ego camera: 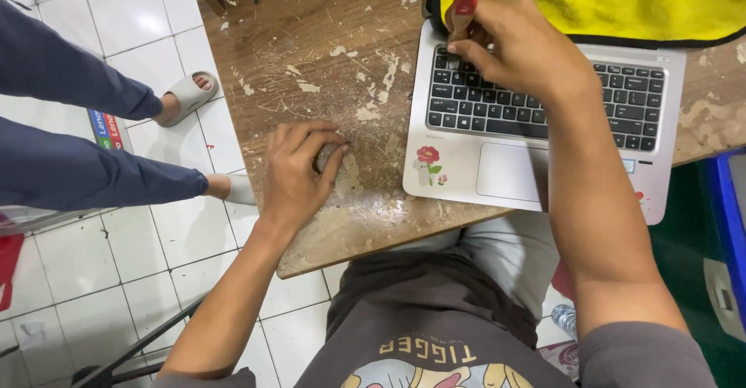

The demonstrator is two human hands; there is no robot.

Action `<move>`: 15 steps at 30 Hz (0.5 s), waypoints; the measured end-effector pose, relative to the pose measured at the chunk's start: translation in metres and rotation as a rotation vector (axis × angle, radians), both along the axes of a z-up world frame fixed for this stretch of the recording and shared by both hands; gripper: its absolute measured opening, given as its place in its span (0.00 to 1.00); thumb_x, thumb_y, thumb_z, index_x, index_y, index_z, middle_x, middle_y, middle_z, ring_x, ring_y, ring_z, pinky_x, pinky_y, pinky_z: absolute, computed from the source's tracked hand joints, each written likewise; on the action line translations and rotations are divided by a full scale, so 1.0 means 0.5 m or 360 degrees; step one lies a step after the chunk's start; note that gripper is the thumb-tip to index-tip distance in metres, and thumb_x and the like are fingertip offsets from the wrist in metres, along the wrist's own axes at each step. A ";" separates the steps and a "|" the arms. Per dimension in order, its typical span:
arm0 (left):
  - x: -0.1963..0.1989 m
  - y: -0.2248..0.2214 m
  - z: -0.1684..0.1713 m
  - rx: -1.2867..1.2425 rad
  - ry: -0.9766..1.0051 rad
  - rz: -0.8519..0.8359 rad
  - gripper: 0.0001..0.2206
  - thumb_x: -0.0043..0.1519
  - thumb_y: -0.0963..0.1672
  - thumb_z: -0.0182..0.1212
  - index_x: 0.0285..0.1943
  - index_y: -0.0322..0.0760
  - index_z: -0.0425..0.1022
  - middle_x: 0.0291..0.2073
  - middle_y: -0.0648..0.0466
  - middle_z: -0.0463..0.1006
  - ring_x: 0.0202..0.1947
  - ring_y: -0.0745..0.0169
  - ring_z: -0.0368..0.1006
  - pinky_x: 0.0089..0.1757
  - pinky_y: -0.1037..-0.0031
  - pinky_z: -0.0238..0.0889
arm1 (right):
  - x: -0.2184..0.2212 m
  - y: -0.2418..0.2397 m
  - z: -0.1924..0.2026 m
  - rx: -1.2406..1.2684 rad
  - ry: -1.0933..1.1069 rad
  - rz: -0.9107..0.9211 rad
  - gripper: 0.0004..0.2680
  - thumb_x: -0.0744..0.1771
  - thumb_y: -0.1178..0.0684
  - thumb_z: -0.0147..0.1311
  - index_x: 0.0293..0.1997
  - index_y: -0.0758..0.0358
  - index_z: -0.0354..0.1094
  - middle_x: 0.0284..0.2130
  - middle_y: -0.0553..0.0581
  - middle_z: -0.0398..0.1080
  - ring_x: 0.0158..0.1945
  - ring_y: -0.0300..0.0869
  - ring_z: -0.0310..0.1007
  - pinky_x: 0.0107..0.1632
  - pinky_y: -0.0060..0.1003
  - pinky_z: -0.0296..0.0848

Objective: Removing individual keys from a laptop keyboard using a prying tool and cleaning the area with a brush.

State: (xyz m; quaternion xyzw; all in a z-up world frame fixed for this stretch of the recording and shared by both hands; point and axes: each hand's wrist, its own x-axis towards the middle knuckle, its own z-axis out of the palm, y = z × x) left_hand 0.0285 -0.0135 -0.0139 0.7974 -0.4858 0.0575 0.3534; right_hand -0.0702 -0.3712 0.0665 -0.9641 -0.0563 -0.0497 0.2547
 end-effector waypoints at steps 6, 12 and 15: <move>0.003 -0.040 0.047 -0.0099 0.0213 -0.0070 0.04 0.69 0.40 0.69 0.49 0.33 0.81 0.45 0.46 0.87 0.45 0.53 0.81 0.49 0.62 0.74 | -0.003 0.003 -0.002 -0.0011 -0.0060 -0.0025 0.04 0.73 0.63 0.63 0.48 0.69 0.70 0.35 0.62 0.75 0.34 0.51 0.73 0.39 0.47 0.68; 0.028 -0.105 0.080 -0.0404 0.0603 -0.0178 0.01 0.74 0.36 0.59 0.51 0.28 0.72 0.43 0.40 0.85 0.30 0.60 0.76 0.31 0.76 0.72 | 0.025 0.062 -0.037 0.0507 -0.0313 -0.0102 0.05 0.75 0.64 0.60 0.55 0.75 0.68 0.42 0.66 0.76 0.39 0.47 0.78 0.40 0.32 0.80; 0.040 -0.137 0.095 -0.0506 0.0578 -0.0157 0.03 0.74 0.36 0.61 0.53 0.28 0.73 0.42 0.41 0.84 0.41 0.51 0.87 0.41 0.71 0.85 | 0.055 0.080 -0.075 0.0621 -0.0307 0.0047 0.04 0.75 0.60 0.58 0.54 0.70 0.68 0.42 0.61 0.74 0.39 0.45 0.74 0.42 0.34 0.75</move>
